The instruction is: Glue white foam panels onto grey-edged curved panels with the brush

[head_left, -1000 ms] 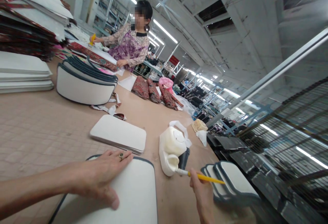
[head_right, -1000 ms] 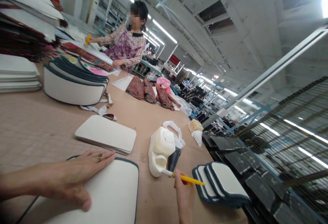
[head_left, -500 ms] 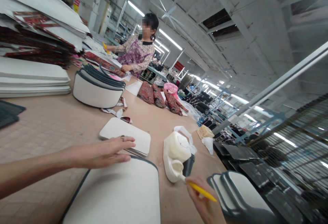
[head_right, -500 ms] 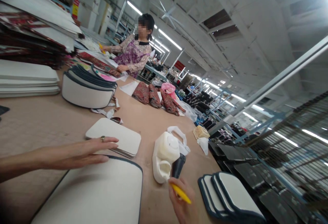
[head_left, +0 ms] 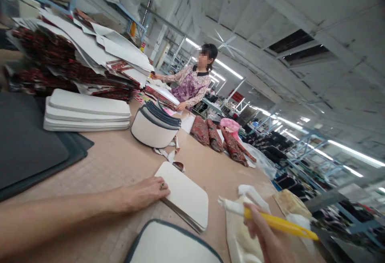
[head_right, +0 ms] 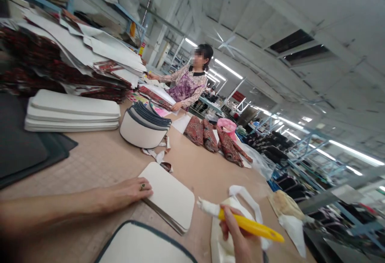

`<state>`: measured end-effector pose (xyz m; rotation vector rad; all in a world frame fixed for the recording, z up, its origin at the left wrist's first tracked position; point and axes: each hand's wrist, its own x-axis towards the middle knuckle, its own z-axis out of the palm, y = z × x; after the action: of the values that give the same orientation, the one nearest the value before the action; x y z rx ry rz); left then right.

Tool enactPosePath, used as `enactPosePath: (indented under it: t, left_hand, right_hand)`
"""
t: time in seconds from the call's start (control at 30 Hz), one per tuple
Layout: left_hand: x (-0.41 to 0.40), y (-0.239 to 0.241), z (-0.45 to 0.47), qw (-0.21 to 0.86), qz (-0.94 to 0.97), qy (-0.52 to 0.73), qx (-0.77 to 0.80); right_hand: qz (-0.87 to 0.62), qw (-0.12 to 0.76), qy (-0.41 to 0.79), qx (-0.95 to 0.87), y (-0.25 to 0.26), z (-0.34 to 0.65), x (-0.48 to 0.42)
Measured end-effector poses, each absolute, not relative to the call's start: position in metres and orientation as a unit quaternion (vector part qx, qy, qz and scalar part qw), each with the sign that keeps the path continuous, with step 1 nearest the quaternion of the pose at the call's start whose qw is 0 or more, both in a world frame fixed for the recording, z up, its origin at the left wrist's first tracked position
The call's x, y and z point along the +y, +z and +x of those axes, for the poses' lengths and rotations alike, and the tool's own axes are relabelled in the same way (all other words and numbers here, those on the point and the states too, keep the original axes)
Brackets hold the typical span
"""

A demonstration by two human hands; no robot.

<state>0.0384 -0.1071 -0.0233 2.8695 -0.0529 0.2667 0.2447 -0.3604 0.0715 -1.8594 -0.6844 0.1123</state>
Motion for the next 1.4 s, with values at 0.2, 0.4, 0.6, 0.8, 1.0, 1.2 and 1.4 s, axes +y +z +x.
enactPosePath:
  t: [0.2,0.4,0.6,0.8,1.0,1.2,1.4]
  left_hand:
    - [-0.104,-0.038,0.037,0.087,0.988,0.125,0.006]
    - [-0.104,-0.049,0.040,0.059,0.988,0.140,-0.014]
    - [-0.106,-0.037,0.040,0.073,0.991,0.108,-0.004]
    - [-0.106,-0.033,0.035,0.066,0.991,0.117,0.000]
    - [-0.102,-0.067,0.039,0.060,0.984,0.166,-0.004]
    - [-0.093,-0.089,0.047,0.096,0.982,0.161,-0.020]
    - [-0.097,-0.074,0.044,0.094,0.983,0.158,-0.019]
  right_hand:
    - [-0.703,0.577,0.192,-0.369,0.056,0.227,-0.223]
    - [-0.711,0.547,0.223,-0.382,0.016,0.231,-0.166]
    - [-0.716,0.519,0.245,-0.398,-0.007,0.235,-0.147]
    - [-0.726,0.497,0.245,-0.408,-0.012,0.240,-0.147]
    - [-0.757,0.485,0.211,-0.385,-0.006,0.264,-0.183]
    - [-0.789,0.475,0.171,-0.349,0.000,0.292,-0.234]
    - [-0.810,0.477,0.135,-0.314,0.004,0.311,-0.279]
